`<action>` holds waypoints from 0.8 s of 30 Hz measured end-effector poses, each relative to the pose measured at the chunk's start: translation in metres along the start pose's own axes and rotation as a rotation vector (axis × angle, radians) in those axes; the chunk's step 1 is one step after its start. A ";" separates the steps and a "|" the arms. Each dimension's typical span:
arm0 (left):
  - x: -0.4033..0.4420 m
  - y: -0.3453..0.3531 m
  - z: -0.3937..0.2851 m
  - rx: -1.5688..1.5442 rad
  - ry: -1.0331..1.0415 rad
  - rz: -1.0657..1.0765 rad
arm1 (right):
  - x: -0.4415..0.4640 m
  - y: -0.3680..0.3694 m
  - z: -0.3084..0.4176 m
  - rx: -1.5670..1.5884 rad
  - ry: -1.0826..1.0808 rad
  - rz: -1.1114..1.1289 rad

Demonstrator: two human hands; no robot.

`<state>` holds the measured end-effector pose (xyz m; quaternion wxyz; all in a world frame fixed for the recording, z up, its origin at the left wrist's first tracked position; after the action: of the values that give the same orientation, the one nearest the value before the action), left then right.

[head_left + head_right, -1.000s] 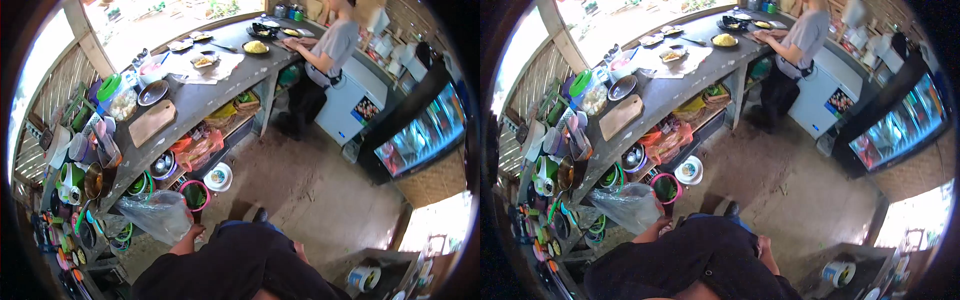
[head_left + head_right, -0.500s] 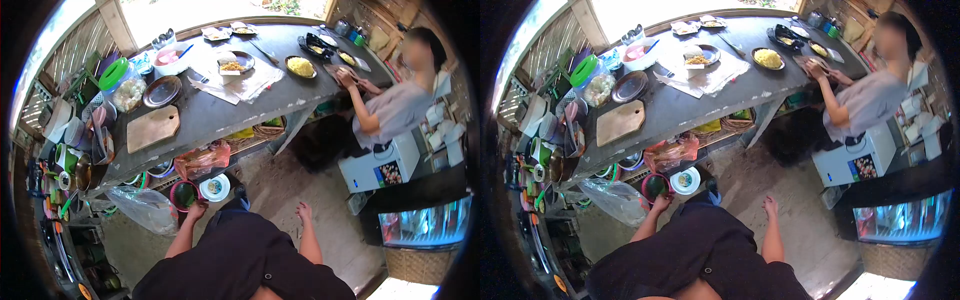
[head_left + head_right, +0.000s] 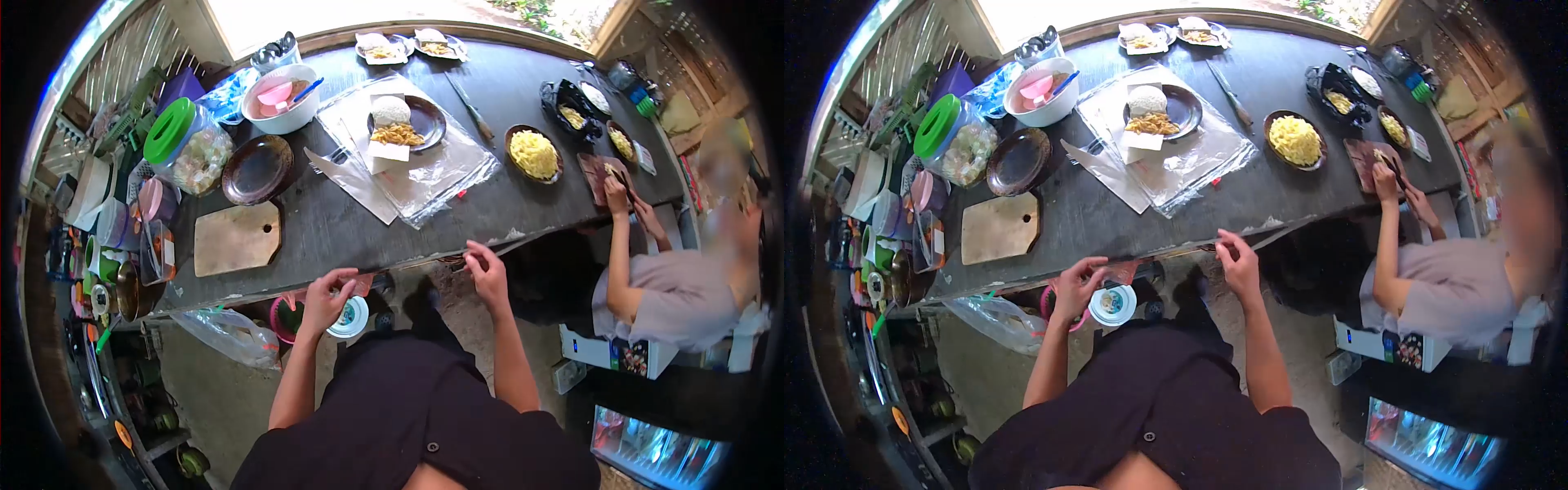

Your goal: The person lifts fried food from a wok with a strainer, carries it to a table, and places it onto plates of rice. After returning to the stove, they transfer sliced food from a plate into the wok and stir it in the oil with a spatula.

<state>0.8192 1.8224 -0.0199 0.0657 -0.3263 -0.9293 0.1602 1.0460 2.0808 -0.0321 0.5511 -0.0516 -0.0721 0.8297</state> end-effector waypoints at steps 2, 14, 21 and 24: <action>0.027 -0.001 -0.018 0.012 0.038 -0.129 | 0.040 0.014 0.025 0.047 -0.056 0.056; 0.203 0.039 -0.057 0.202 0.030 -0.541 | 0.219 0.127 0.081 -0.271 -0.638 0.202; 0.254 0.049 -0.033 0.427 -0.067 -0.523 | 0.234 0.161 0.078 -0.481 -0.688 0.213; 0.273 0.050 -0.018 0.436 -0.136 -0.472 | 0.237 0.165 0.076 -0.515 -0.696 0.213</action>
<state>0.6397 2.0348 -0.0149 0.1070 -0.0685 -0.9254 0.3570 0.7919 2.2314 0.0121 0.3745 0.0879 -0.4520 0.8048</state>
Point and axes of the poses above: each hand's wrist, its own x-axis towards the middle knuckle, its own y-axis out of the palm, z = x × y, the point moved 10 cm from there along x, towards the middle knuckle, and after that the axes turned 13 degrees about -z, right-handed, at the moved point
